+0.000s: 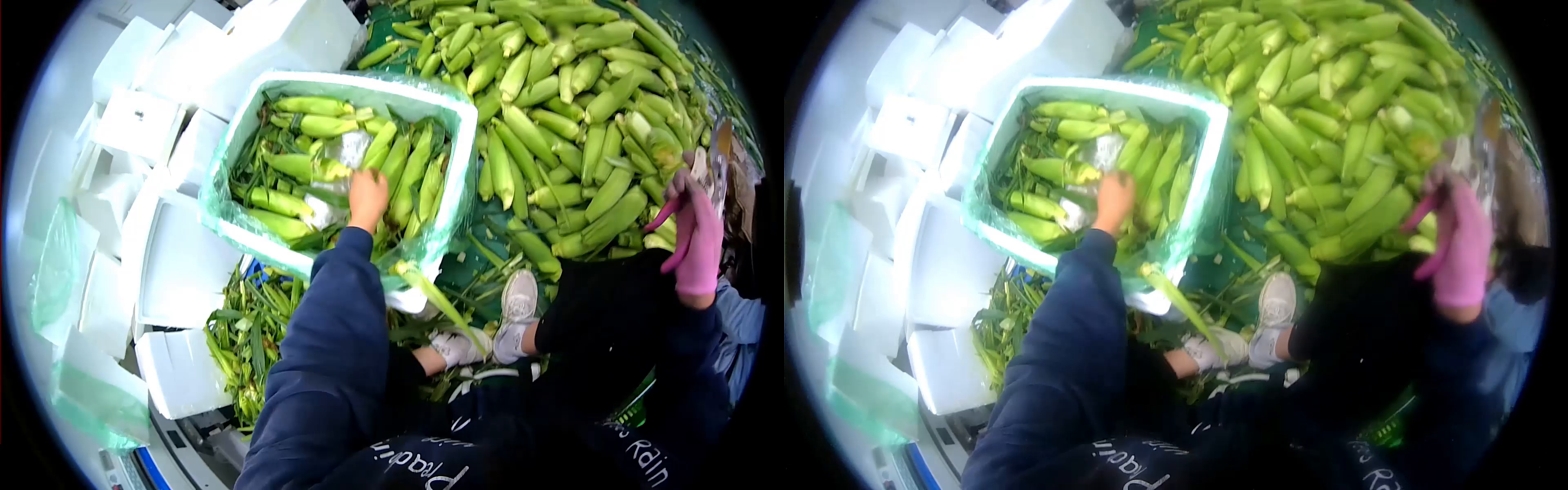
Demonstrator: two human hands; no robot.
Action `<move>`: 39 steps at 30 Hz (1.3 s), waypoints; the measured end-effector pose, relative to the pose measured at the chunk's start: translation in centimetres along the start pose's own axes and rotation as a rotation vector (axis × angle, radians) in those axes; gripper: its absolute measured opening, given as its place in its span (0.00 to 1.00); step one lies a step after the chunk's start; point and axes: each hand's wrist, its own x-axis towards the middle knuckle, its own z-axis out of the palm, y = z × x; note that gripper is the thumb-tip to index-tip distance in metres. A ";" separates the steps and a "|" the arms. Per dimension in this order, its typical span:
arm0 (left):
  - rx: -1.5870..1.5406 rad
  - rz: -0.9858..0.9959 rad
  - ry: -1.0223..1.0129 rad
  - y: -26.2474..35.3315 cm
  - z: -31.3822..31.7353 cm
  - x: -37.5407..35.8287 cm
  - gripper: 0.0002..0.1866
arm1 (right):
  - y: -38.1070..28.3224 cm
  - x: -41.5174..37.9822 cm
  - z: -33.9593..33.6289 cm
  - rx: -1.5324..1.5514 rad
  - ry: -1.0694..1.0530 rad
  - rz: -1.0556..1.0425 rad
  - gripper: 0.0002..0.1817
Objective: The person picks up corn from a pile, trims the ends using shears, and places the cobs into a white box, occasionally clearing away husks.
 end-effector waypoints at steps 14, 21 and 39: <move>-0.078 0.104 0.172 0.2 2.2 8.4 0.25 | 1.6 -5.0 7.0 0.400 -0.250 0.338 0.30; -0.271 0.250 0.161 -0.9 -4.0 -0.8 0.38 | 1.7 -5.9 7.6 0.349 -0.351 0.395 0.33; -1.221 -0.109 -0.199 10.4 -22.3 -26.5 0.40 | -1.9 -10.8 15.3 -0.356 -1.288 0.079 0.41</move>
